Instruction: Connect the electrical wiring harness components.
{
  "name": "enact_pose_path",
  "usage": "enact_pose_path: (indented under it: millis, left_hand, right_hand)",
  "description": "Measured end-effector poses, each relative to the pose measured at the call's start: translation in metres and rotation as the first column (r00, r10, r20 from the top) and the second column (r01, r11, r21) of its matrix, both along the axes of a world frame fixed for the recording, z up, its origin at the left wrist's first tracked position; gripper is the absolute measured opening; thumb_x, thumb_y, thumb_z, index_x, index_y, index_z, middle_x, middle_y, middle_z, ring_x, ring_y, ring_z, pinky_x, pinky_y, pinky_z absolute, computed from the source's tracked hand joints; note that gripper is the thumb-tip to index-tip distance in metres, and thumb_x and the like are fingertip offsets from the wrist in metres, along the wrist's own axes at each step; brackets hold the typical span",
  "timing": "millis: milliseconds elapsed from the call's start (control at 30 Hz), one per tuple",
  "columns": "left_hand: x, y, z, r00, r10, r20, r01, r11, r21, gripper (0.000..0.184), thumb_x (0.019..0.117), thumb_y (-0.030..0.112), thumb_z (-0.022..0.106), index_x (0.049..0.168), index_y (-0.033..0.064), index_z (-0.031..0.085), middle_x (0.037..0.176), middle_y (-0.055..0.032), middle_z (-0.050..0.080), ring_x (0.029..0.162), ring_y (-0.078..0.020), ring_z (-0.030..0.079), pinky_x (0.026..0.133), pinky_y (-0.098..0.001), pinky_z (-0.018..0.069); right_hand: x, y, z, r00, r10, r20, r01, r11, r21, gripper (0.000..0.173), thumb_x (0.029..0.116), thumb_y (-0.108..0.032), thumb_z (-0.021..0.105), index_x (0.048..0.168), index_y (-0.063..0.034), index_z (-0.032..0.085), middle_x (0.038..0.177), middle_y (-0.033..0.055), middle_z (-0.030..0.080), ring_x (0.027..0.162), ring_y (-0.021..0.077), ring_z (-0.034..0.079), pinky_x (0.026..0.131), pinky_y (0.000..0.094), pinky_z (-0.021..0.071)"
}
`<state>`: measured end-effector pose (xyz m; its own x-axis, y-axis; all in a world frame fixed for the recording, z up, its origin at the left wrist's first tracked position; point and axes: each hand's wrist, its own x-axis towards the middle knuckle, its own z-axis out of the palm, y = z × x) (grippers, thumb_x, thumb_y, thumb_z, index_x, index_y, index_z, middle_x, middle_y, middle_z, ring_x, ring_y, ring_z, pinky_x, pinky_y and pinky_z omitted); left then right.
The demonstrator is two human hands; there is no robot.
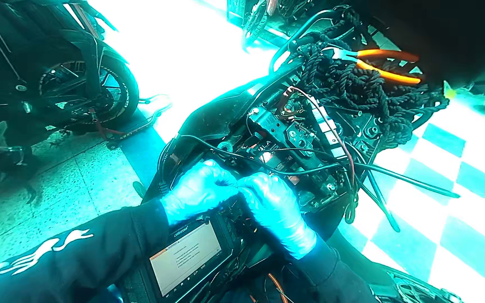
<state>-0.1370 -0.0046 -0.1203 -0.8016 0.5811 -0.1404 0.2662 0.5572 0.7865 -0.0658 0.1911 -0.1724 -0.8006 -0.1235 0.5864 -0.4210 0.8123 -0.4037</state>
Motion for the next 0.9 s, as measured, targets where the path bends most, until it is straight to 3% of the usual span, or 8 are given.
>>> enact_pose_path:
  millis: [167,300,400,500,667,833,900]
  left_hand:
    - [-0.008,-0.001,0.007,0.994,-0.071,0.087,0.075,0.996,-0.040,0.004,0.0911,0.021,0.078,0.090,0.0170,0.078,0.096,0.0004,0.065,0.084,-0.0077,0.063,0.074,-0.0250,0.0536]
    - [-0.012,-0.004,0.004,0.990,-0.121,0.067,0.124,0.991,-0.041,0.006,0.0926,0.023,0.077,0.094,0.0177,0.078,0.095,0.0023,0.066,0.087,-0.0073,0.063,0.077,-0.0262,0.0525]
    - [-0.012,-0.004,0.003,0.987,-0.128,0.095,0.128,0.992,0.008,0.006,0.0947,0.018,0.075,0.094,0.0128,0.077,0.093,0.0002,0.067,0.082,-0.0068,0.064,0.072,-0.0229,0.0547]
    - [-0.010,-0.002,0.005,0.986,-0.108,0.125,0.107,0.994,0.018,0.007,0.0962,0.018,0.073,0.096,0.0122,0.076,0.093,-0.0011,0.066,0.078,-0.0075,0.064,0.070,-0.0235,0.0557]
    - [-0.002,0.002,0.003,0.999,-0.052,0.011,0.052,0.998,-0.026,0.006,0.0932,0.021,0.075,0.092,0.0151,0.076,0.088,0.0008,0.061,0.081,-0.0078,0.059,0.071,-0.0257,0.0504]
    - [0.001,0.013,0.004,0.999,-0.007,0.035,0.011,0.994,-0.111,0.005,0.0923,0.020,0.074,0.089,0.0160,0.075,0.085,-0.0006,0.059,0.082,-0.0132,0.058,0.072,-0.0332,0.0490]
    - [0.003,0.014,0.005,0.999,0.023,0.038,-0.018,0.990,-0.139,0.005,0.0923,0.022,0.075,0.089,0.0172,0.075,0.085,0.0000,0.059,0.080,-0.0126,0.058,0.069,-0.0321,0.0492]
  right_hand:
    - [0.000,0.000,0.001,1.000,0.022,-0.016,-0.022,1.000,0.008,0.013,0.0928,-0.018,0.065,0.098,-0.0152,0.076,0.097,0.0022,0.075,0.086,0.0175,0.072,0.075,0.0372,0.0568]
    - [0.000,0.000,0.001,0.999,0.047,-0.011,-0.048,0.998,-0.049,0.012,0.0943,-0.019,0.066,0.099,-0.0154,0.076,0.098,-0.0001,0.076,0.089,0.0136,0.071,0.078,0.0336,0.0564]
    - [0.000,0.002,-0.001,0.998,0.057,0.017,-0.055,0.992,-0.114,0.012,0.0948,-0.021,0.067,0.100,-0.0160,0.077,0.099,-0.0020,0.076,0.090,0.0109,0.071,0.080,0.0326,0.0570]
    - [0.000,0.003,-0.001,0.997,0.055,0.059,-0.045,0.987,-0.157,0.012,0.0947,-0.023,0.068,0.101,-0.0172,0.077,0.100,-0.0034,0.075,0.091,0.0091,0.070,0.081,0.0325,0.0571]
    - [0.001,0.009,0.004,0.981,0.052,0.187,-0.024,0.989,-0.148,0.015,0.0943,-0.027,0.069,0.105,-0.0216,0.078,0.104,-0.0060,0.075,0.095,0.0083,0.070,0.085,0.0334,0.0578]
    - [-0.001,0.014,0.025,0.928,0.045,0.371,-0.010,0.995,-0.097,0.015,0.0939,-0.024,0.070,0.105,-0.0189,0.079,0.104,-0.0019,0.075,0.095,0.0149,0.072,0.083,0.0433,0.0602]
    - [-0.003,0.010,0.022,0.938,0.019,0.347,0.013,0.996,-0.088,0.013,0.0923,-0.023,0.071,0.102,-0.0179,0.078,0.102,-0.0008,0.075,0.092,0.0156,0.073,0.081,0.0432,0.0605]
